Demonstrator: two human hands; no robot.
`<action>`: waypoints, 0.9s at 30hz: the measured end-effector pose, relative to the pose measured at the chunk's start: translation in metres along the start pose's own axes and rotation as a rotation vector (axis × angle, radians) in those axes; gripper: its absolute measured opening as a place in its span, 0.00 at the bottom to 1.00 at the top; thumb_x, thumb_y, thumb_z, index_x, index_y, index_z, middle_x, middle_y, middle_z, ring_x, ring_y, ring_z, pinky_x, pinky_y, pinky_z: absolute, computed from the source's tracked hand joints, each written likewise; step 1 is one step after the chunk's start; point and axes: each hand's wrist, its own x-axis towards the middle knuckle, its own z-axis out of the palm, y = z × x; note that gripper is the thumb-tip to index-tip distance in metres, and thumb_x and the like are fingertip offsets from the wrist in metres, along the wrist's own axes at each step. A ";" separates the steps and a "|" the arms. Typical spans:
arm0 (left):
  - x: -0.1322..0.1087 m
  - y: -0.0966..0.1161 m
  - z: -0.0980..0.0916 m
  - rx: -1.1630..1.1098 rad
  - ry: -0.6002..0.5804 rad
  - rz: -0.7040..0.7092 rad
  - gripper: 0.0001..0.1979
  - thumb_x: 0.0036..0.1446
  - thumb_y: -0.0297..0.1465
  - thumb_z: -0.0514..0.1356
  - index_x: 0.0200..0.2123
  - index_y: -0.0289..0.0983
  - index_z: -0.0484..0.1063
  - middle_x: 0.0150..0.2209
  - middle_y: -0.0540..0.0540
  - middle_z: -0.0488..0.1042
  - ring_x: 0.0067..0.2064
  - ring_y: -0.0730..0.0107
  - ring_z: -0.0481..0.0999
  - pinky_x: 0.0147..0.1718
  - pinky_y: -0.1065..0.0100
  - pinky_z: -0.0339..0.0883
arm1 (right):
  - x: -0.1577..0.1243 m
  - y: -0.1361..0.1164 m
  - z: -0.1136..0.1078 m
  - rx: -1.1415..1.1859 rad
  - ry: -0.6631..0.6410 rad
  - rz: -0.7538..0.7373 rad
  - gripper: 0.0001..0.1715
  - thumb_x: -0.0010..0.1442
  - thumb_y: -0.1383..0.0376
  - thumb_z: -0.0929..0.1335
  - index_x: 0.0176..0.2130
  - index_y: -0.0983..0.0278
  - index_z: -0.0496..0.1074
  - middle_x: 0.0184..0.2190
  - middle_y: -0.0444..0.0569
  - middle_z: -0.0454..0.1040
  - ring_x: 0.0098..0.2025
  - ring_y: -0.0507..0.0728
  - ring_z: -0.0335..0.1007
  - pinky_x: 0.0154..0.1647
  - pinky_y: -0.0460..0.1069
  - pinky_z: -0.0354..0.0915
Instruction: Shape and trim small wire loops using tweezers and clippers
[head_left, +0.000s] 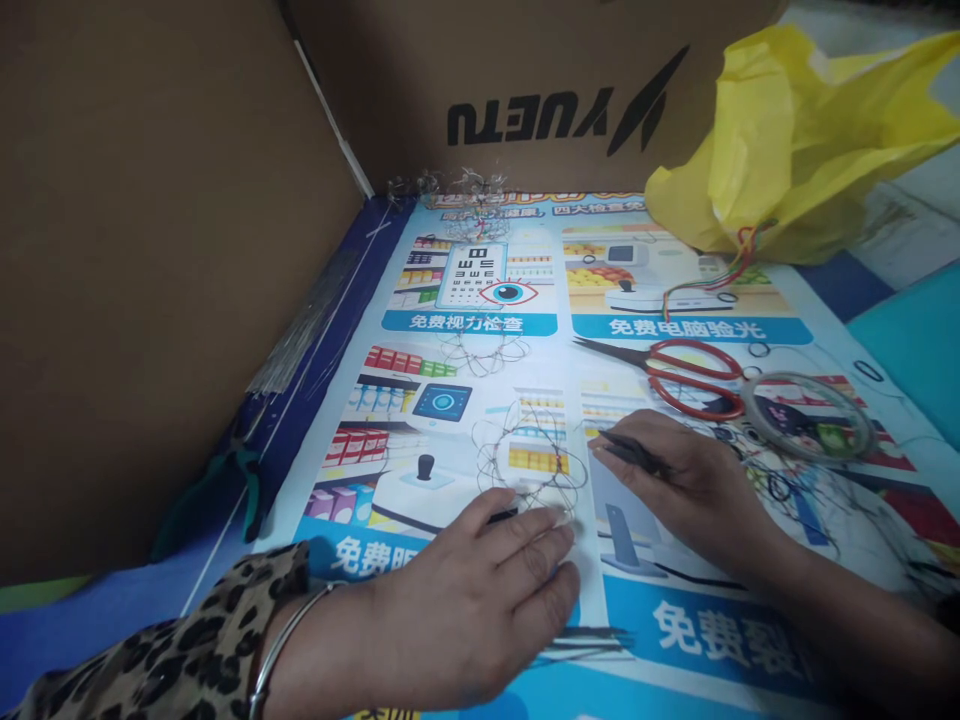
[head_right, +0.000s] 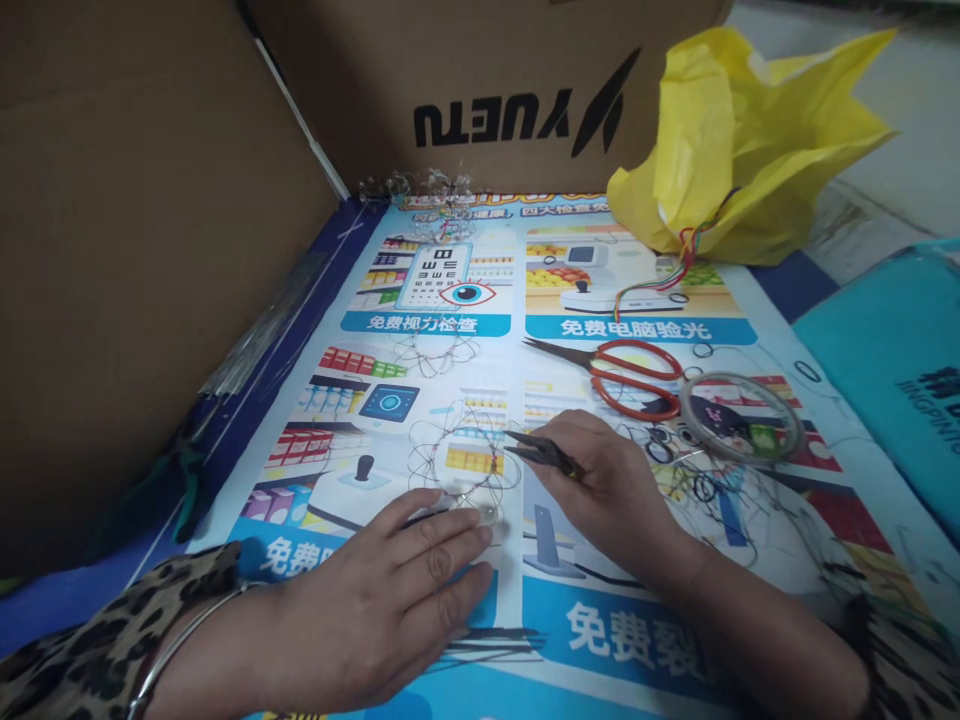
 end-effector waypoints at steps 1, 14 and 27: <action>0.000 0.000 0.000 -0.001 0.000 0.001 0.17 0.58 0.30 0.52 0.50 0.32 0.66 0.55 0.40 0.65 0.58 0.54 0.59 0.56 0.50 0.50 | 0.000 0.000 0.000 0.000 0.000 -0.002 0.07 0.57 0.62 0.64 0.28 0.62 0.67 0.25 0.44 0.69 0.29 0.51 0.65 0.30 0.45 0.61; 0.002 0.002 -0.001 0.024 0.075 -0.194 0.21 0.58 0.34 0.53 0.53 0.33 0.63 0.55 0.43 0.66 0.53 0.62 0.63 0.51 0.57 0.51 | 0.001 -0.004 -0.001 -0.005 -0.008 0.003 0.08 0.57 0.63 0.63 0.28 0.62 0.67 0.25 0.45 0.70 0.30 0.52 0.66 0.31 0.45 0.62; -0.001 0.008 0.003 0.117 -0.115 -0.111 0.22 0.58 0.32 0.52 0.55 0.32 0.61 0.59 0.37 0.59 0.48 0.59 0.66 0.42 0.60 0.55 | 0.002 -0.004 -0.001 -0.007 0.005 0.005 0.09 0.58 0.62 0.63 0.28 0.62 0.67 0.25 0.45 0.70 0.29 0.51 0.66 0.30 0.45 0.61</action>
